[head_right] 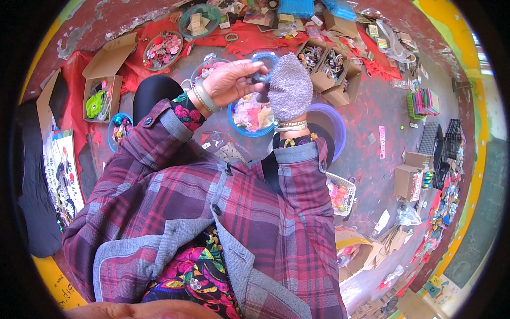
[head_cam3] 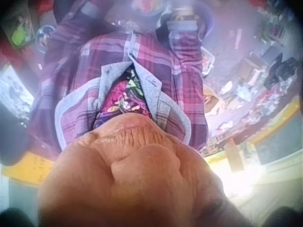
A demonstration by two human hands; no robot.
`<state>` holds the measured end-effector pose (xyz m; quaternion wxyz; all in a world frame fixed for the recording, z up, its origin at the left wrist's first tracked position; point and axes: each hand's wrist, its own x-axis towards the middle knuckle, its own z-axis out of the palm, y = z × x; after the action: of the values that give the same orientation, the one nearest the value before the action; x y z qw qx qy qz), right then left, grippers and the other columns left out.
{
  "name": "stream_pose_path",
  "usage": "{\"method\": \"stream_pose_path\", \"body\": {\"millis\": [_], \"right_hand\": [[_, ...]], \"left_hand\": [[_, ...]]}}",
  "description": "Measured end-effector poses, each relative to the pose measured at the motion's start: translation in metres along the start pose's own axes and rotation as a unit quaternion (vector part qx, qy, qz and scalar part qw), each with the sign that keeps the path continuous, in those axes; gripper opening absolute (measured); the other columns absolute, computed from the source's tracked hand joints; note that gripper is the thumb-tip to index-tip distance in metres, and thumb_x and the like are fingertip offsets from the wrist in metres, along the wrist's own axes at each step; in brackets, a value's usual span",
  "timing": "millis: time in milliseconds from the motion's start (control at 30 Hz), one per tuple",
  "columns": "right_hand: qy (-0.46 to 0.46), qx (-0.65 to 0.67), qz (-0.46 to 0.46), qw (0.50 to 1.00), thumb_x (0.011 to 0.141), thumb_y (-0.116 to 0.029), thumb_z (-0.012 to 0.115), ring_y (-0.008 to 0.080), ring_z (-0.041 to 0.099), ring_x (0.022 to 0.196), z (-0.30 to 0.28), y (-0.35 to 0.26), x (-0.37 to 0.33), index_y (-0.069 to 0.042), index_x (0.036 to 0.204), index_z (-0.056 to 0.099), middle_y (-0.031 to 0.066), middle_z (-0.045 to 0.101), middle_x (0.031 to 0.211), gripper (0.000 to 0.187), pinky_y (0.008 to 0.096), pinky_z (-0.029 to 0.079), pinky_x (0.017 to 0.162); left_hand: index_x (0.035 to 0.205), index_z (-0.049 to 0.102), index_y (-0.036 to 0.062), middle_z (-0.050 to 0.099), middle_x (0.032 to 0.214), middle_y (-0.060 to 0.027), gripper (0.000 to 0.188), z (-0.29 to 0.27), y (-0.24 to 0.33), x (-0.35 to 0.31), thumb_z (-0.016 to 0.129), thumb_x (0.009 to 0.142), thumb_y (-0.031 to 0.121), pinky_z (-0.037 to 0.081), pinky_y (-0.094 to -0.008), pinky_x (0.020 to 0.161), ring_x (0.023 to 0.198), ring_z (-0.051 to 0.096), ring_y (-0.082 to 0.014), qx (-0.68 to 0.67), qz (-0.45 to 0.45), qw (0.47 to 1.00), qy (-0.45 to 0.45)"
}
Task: The person sits on the floor and wipes small, colorful decorative items with a cloth. They pick up each item individually from a blue bowl, wipe it, and place it into a clear plastic bag. The items include various shapes and colors, such as pink, purple, and yellow.
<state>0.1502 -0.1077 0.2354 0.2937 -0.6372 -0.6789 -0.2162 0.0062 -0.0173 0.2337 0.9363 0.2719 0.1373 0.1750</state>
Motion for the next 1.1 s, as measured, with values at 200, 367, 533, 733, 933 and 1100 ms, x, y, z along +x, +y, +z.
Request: {"method": "stream_pose_path", "body": {"millis": [200, 367, 533, 733, 933, 1100], "right_hand": [[-0.009, 0.075, 0.133, 0.988, 0.061, -0.012, 0.063, 0.0334, 0.055, 0.075, 0.0, 0.004, -0.003, -0.001, 0.082, 0.054, 0.0157, 0.055, 0.082, 0.026, 0.0396, 0.045, 0.07], [-0.079, 0.026, 0.054, 0.995, 0.061, -0.011, 0.059, 0.0328, 0.055, 0.075, -0.011, 0.003, 0.013, -0.001, 0.082, 0.053, 0.0161, 0.054, 0.08, 0.024, 0.0377, 0.044, 0.069], [-0.079, -0.004, 0.004, 0.997, 0.058, -0.016, 0.062, 0.0301, 0.053, 0.071, -0.001, 0.012, 0.008, -0.002, 0.08, 0.055, 0.0155, 0.054, 0.078, 0.028, 0.0392, 0.043, 0.066], [-0.047, 0.196, 0.067, 0.977, 0.076, -0.028, 0.051, 0.0339, 0.056, 0.065, -0.005, 0.043, -0.021, -0.007, 0.085, 0.052, 0.0201, 0.056, 0.07, 0.024, 0.0363, 0.047, 0.058], [0.018, 0.668, 0.438, 0.602, 0.08, -0.032, 0.046, 0.0374, 0.057, 0.062, -0.039, 0.022, -0.035, -0.006, 0.09, 0.048, 0.025, 0.055, 0.072, 0.028, 0.0376, 0.048, 0.053], [-0.033, 0.672, 0.482, 0.562, 0.084, -0.035, 0.042, 0.0403, 0.057, 0.06, -0.046, 0.019, -0.02, -0.005, 0.093, 0.044, 0.029, 0.054, 0.074, 0.031, 0.0387, 0.049, 0.049]], "left_hand": [[0.097, 0.057, 0.0024, 0.059, 0.092, -0.0036, 0.017, 0.001, -0.001, -0.002, 0.057, 0.081, 0.008, 0.049, -0.0247, 0.074, 0.084, 0.058, -0.0134, 0.048, -0.043, 0.998, -0.012], [0.095, 0.057, 0.0017, 0.059, 0.088, -0.0037, 0.015, 0.002, 0.004, -0.001, 0.058, 0.08, 0.006, 0.049, -0.0235, 0.072, 0.079, 0.058, -0.0122, 0.122, -0.025, 0.992, 0.015], [0.092, 0.058, -0.0005, 0.058, 0.083, -0.0035, 0.013, -0.01, -0.003, 0.003, 0.058, 0.08, 0.006, 0.049, -0.0225, 0.069, 0.074, 0.057, -0.011, 0.203, -0.014, 0.979, 0.001], [0.091, 0.056, -0.001, 0.058, 0.078, -0.0046, 0.015, -0.053, -0.016, 0.022, 0.059, 0.079, 0.008, 0.05, -0.0228, 0.061, 0.067, 0.058, -0.0109, 0.398, -0.007, 0.908, 0.135], [0.093, 0.053, -0.0031, 0.06, 0.075, -0.0096, 0.026, -0.137, -0.074, 0.029, 0.063, 0.074, 0.012, 0.051, -0.0284, 0.054, 0.058, 0.06, -0.0171, 0.655, -0.165, 0.717, 0.174], [0.101, 0.05, -0.0025, 0.06, 0.083, -0.0106, 0.035, -0.163, -0.113, 0.04, 0.063, 0.076, 0.018, 0.053, -0.0335, 0.061, 0.07, 0.061, -0.0204, 0.407, -0.222, 0.861, 0.208]]}}
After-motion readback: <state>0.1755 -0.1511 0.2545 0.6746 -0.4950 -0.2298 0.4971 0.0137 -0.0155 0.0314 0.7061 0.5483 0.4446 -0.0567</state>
